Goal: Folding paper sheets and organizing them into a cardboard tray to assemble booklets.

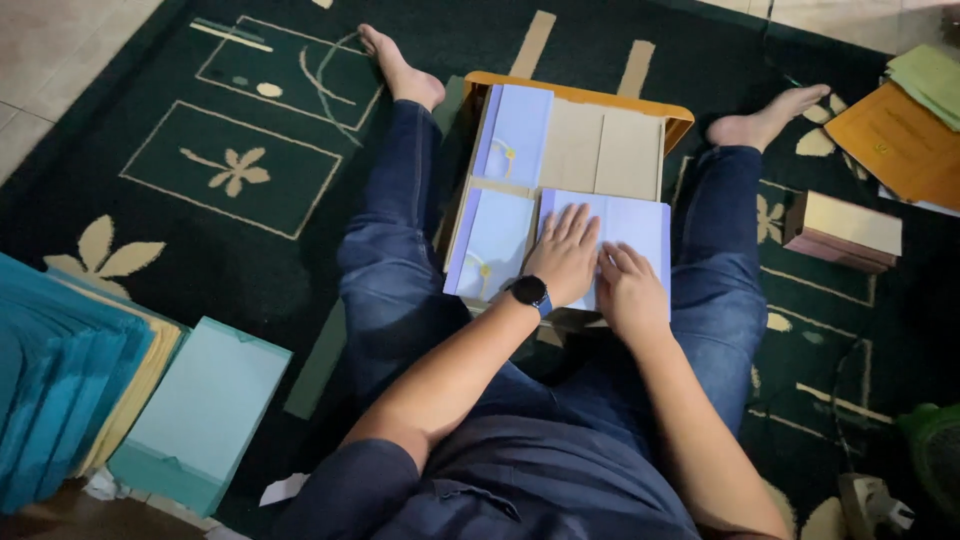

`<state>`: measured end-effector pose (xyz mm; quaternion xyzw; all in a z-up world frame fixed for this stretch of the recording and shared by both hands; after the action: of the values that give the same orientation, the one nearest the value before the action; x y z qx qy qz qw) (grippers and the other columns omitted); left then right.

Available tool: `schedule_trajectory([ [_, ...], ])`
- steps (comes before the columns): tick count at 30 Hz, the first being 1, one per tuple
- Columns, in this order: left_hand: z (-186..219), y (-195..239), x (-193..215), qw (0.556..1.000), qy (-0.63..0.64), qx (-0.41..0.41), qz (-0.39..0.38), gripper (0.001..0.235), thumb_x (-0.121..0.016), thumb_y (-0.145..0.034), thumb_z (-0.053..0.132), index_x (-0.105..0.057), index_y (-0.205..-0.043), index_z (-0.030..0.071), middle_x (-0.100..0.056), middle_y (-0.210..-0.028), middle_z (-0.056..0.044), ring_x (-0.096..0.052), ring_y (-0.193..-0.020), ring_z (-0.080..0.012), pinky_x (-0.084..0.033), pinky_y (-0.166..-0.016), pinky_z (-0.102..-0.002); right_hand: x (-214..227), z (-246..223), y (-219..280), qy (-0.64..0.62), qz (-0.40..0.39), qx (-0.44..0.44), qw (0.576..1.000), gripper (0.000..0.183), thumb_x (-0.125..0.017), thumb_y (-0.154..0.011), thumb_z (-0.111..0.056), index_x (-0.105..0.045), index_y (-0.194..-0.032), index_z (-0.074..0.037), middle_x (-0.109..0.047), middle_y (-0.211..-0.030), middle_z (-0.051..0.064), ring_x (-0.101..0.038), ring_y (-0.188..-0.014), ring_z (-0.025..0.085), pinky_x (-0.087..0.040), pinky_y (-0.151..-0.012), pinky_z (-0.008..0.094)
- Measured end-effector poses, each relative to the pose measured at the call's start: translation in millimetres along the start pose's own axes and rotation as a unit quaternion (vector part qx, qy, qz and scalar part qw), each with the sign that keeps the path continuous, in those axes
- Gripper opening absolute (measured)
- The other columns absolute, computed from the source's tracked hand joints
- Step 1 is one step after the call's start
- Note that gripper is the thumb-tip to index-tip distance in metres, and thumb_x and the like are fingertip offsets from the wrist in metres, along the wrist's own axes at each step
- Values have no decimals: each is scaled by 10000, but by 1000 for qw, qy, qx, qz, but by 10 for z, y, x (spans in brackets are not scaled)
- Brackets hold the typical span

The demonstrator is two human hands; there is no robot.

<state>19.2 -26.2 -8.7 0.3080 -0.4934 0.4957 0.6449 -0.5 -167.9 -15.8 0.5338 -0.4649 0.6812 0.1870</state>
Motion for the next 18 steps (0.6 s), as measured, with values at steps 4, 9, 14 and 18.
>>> schedule_trajectory([
  [4, -9, -7, -114, 1000, -19, 11, -8, 573, -376, -1061, 253, -312, -1591, 44, -217, -1684, -205, -176, -1571, -366, -128, -1266, -552, -84, 96, -126, -16, -35, -26, 999, 465, -617, -920, -195, -687, -1376, -131, -680, -1376, 98, -612, -1310, 331, -509, -1052, 482],
  [9, -76, -85, -216, 999, -23, 29, 12, 582, -325, -1055, 317, -309, -1597, 106, -206, -1696, -153, -161, -1583, -327, -109, -1273, -535, -208, 238, -300, 1, -66, -32, 997, 545, -610, -894, -196, -643, -1438, -183, -593, -1520, 26, -535, -1410, 262, -435, -1120, 460],
  [14, -32, -17, -66, 997, -10, 66, 28, 593, -320, -1048, 305, -318, -1583, 51, -204, -1686, -200, -151, -1575, -365, -87, -1277, -536, -238, 266, -311, -15, -84, -39, 996, 538, -555, -950, -195, -592, -1487, -183, -549, -1556, 38, -492, -1446, 259, -401, -1146, 474],
  [18, -10, 8, -1, 997, -9, 75, 6, 612, -294, -1043, 286, -274, -1591, 14, -169, -1692, -214, -117, -1579, -378, -65, -1280, -529, -325, 328, -434, -9, -184, -68, 981, 592, -394, -1028, -288, -391, -1615, -212, -352, -1680, 1, -305, -1553, 250, -271, -1224, 486],
])
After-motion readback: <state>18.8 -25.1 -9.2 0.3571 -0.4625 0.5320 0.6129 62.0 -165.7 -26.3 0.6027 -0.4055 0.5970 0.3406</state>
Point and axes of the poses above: each hand's wrist, its own y-axis away from the middle knuckle, its own x-axis out of the back of the hand, z = x × y, the point moved 3 cm from there along -y, towards the middle knuckle
